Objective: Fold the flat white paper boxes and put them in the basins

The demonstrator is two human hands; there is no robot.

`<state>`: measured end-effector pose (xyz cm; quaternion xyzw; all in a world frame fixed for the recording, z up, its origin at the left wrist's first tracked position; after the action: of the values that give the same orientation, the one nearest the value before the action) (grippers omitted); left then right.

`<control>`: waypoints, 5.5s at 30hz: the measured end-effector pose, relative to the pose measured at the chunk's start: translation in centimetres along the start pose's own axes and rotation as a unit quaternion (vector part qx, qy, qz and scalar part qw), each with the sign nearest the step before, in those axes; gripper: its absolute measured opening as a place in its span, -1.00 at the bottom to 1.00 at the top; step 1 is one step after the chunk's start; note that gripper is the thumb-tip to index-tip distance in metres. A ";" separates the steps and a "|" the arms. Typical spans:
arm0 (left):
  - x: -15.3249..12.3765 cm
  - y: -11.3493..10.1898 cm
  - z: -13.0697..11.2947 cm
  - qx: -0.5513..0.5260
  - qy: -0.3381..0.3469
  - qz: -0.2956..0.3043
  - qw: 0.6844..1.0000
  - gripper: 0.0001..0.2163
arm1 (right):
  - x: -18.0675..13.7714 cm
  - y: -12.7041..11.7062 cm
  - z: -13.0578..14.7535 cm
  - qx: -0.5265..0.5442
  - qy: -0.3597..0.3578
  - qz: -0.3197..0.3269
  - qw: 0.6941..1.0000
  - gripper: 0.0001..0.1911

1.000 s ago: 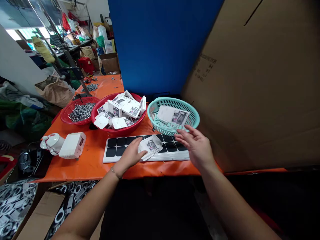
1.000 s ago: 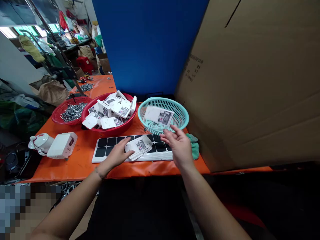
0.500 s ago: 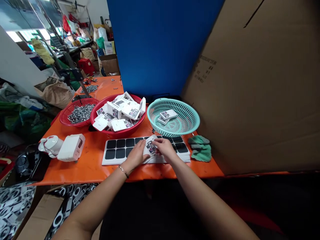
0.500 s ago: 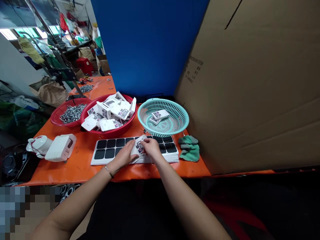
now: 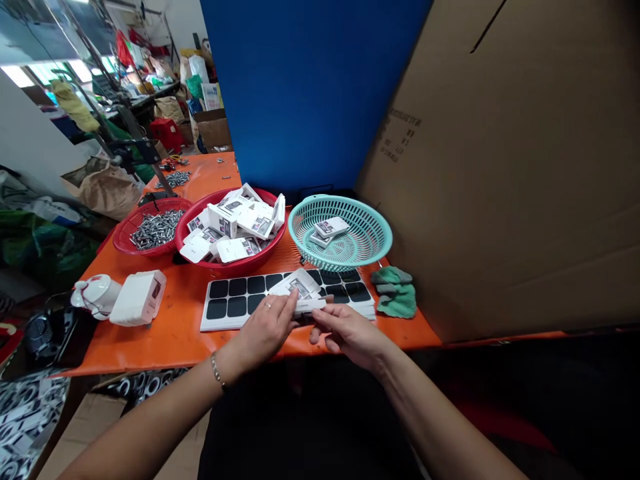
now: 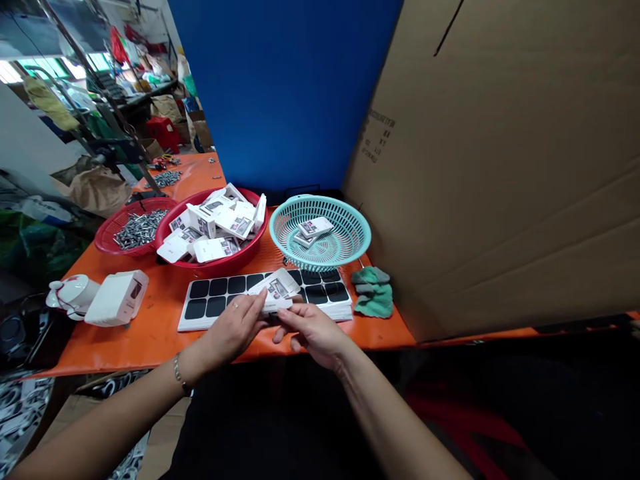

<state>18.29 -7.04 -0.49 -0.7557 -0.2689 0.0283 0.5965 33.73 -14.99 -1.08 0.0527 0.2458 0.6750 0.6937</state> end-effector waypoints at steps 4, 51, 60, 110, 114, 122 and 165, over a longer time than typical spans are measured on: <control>-1.6 0.1 -1.0 -0.082 -0.031 0.083 0.993 -0.68 | -1.1 0.8 0.0 -0.049 0.011 0.059 0.997 -0.59; -5.6 -1.8 -4.5 -0.542 -0.310 0.086 0.776 -0.82 | -6.1 1.7 -2.1 -0.177 -0.066 -0.005 0.982 -0.75; -4.6 -1.8 -4.8 -0.642 -0.448 0.070 0.617 -0.86 | -5.2 3.1 -0.5 -0.114 -0.025 -0.051 0.992 -0.74; -0.9 -2.6 -1.1 -0.023 0.061 0.055 0.996 -0.64 | -1.4 1.0 -0.5 0.031 0.038 0.073 0.996 -0.57; -1.5 -2.5 -1.7 -0.078 0.002 0.079 0.994 -0.74 | -1.7 1.5 0.2 -0.073 -0.022 0.025 0.997 -0.54; -3.9 0.2 -3.2 -0.598 -0.389 -0.021 0.700 -0.58 | -3.0 1.9 0.4 -0.134 -0.090 -0.041 0.986 -0.63; -4.8 -3.3 -4.3 -0.596 -0.402 0.086 0.690 -0.77 | -5.9 3.7 0.0 -0.221 -0.067 -0.070 0.970 -0.77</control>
<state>14.57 -12.51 2.44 -0.8885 -0.3772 0.2145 -0.1492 30.52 -20.38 2.02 -0.0743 0.0468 0.6576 0.7482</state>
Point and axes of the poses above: each hand's wrist, its own x-axis towards the middle knuckle, its own y-axis out of the palm, z = x × y, the point moved 3 cm from there along x, towards the middle knuckle, and after that the axes turned 6 degrees about -y, right-handed, at the moved point
